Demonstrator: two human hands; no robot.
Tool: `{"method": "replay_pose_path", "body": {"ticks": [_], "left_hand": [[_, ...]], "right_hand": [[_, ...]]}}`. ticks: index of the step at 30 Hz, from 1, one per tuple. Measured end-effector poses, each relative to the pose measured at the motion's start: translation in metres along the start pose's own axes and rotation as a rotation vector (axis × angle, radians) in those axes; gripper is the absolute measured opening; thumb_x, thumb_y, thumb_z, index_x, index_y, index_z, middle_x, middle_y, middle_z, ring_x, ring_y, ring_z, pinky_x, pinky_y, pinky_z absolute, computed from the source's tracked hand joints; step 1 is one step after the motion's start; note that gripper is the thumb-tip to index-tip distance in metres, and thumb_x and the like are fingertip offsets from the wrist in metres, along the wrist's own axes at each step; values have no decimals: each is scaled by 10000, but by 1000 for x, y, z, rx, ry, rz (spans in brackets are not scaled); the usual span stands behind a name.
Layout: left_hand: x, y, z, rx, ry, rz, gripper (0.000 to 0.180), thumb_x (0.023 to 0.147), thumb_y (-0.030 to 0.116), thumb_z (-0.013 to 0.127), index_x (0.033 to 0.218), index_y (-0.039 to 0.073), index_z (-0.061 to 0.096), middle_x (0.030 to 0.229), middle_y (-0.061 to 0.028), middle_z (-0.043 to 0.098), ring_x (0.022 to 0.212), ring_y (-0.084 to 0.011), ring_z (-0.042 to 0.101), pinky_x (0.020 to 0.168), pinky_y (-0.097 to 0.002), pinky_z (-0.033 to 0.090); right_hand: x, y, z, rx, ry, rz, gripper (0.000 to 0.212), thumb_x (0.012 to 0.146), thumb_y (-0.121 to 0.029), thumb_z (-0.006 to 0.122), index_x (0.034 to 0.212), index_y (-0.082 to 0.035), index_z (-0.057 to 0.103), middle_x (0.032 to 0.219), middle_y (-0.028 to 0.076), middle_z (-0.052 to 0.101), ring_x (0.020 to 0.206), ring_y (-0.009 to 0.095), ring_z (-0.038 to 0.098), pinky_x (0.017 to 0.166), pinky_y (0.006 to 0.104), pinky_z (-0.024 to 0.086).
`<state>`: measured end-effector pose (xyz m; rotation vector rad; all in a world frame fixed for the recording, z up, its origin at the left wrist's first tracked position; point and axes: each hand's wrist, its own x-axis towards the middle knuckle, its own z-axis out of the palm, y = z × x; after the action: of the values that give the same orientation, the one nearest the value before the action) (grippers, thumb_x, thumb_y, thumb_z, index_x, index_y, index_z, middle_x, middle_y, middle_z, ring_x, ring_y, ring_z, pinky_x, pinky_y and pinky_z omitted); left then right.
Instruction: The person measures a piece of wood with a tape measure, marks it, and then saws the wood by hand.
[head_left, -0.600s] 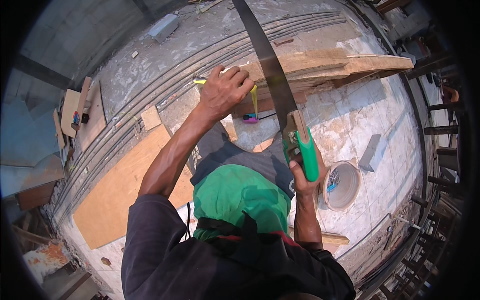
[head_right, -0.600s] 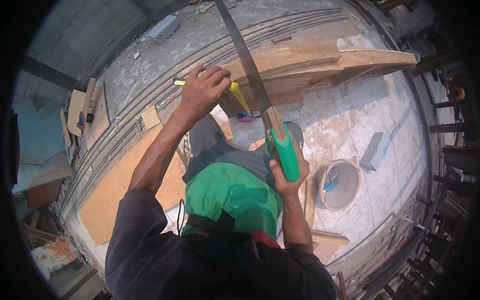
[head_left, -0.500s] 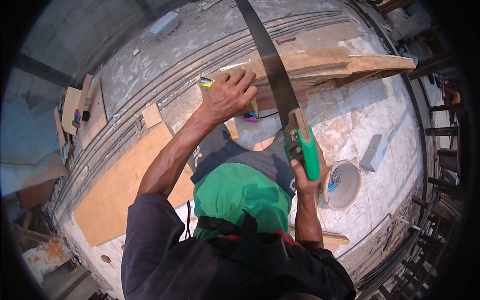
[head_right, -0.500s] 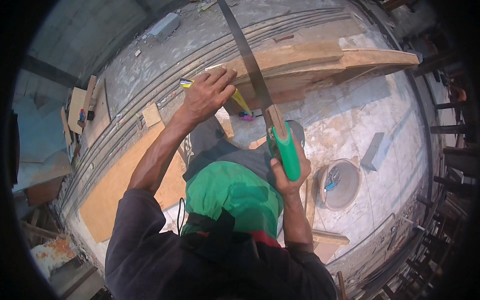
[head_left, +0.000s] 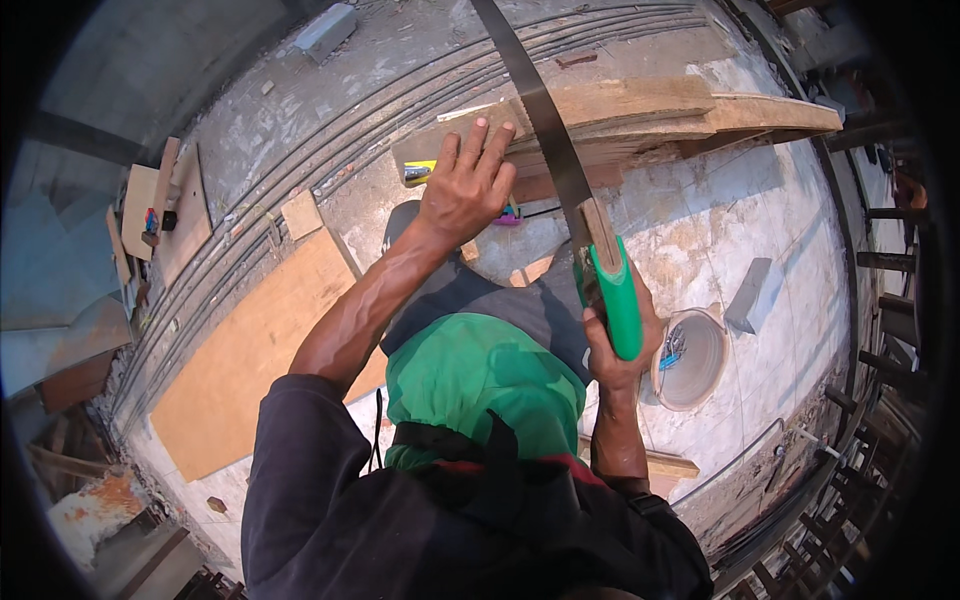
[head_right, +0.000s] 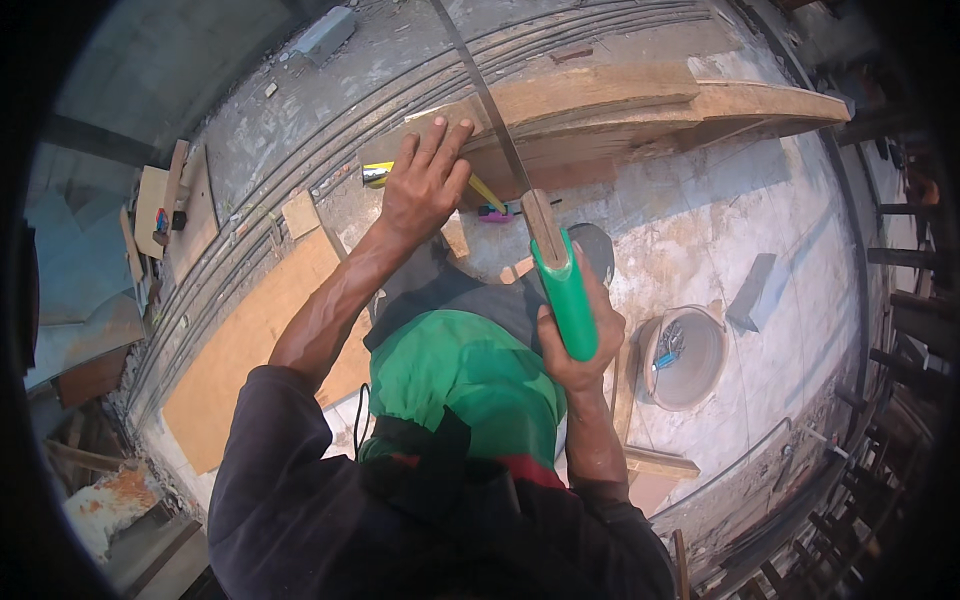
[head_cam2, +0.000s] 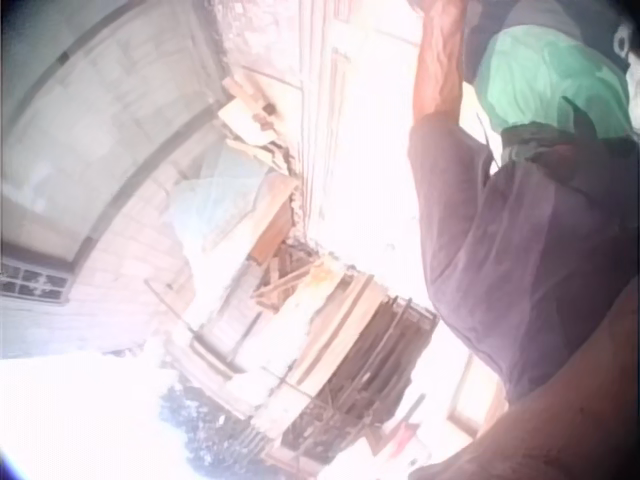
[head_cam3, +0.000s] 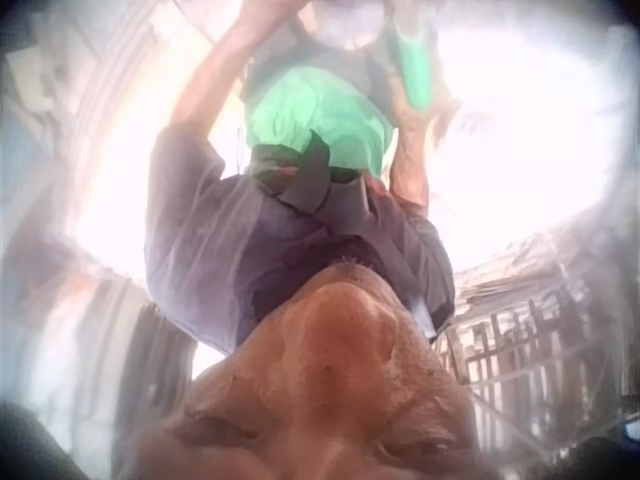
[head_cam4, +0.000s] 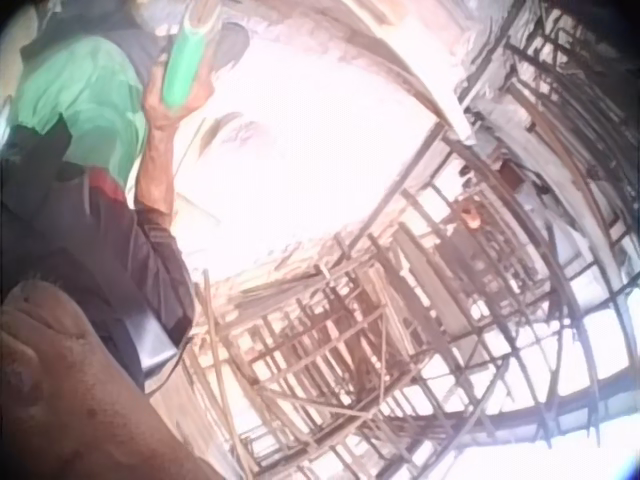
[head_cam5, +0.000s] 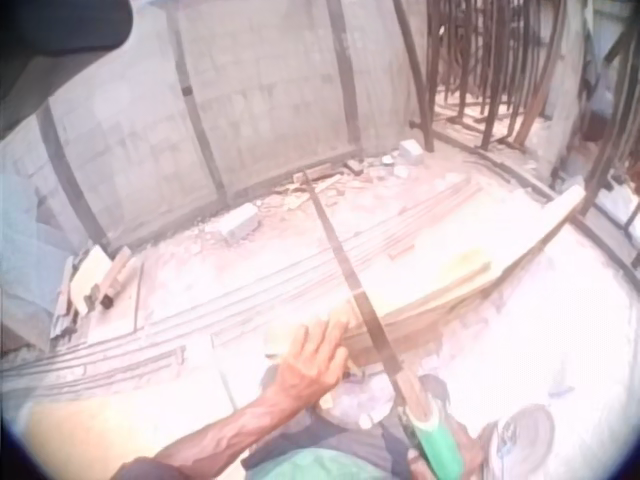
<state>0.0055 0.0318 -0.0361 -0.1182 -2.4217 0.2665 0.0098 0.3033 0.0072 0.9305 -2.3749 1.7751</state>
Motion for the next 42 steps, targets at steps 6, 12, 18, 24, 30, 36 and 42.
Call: {"method": "replay_pose_path", "body": {"ticks": [6,12,18,24,30,36,42], "left_hand": [[5,-5,5,21,14,-40,82,807,85,654,779,76,577,1325,-104,640,1205,-319,612,921,-502,500],[2,4,-3,-2,-51,-37,57,807,87,646,802,76,591,1340,-110,630,1212,-325,606,925,-502,496],[9,3,-9,-38,-67,-5,95,809,141,647,809,49,623,1309,-162,631,1179,-371,618,920,-561,482],[2,7,-36,-48,-94,50,109,783,150,653,782,41,653,1228,-154,626,1121,-326,608,867,-518,489],[-11,30,-79,36,-346,272,92,745,166,663,753,75,672,879,-58,582,829,-205,580,679,-358,423],[-18,32,-118,281,-542,460,192,720,180,653,779,3,701,764,-56,537,763,-195,557,641,-343,377],[-17,31,-120,207,-653,409,184,735,184,646,780,18,713,774,-72,557,789,-211,573,667,-364,401]], "right_hand": [[-37,-9,-26,-108,-17,150,595,666,-5,646,1247,118,615,1222,282,652,1049,364,691,927,390,527],[-83,-23,-60,-120,1,230,592,699,-75,686,1250,127,609,1162,255,678,1022,297,692,893,357,527],[-123,-1,-80,199,343,275,696,692,-59,709,1330,139,511,1086,208,656,966,269,652,870,354,526],[-92,58,-62,-230,652,253,560,790,-56,700,1313,87,562,1064,112,657,917,208,634,837,321,508],[-100,177,-55,-790,434,1,666,782,-3,681,1425,17,509,896,233,710,528,365,615,514,424,476],[-131,163,-57,-872,444,105,704,759,21,694,1431,42,485,1260,276,641,725,395,695,636,431,540],[-183,134,-55,-781,453,176,680,772,39,671,1431,20,503,1168,270,682,877,404,712,700,435,558]]}}
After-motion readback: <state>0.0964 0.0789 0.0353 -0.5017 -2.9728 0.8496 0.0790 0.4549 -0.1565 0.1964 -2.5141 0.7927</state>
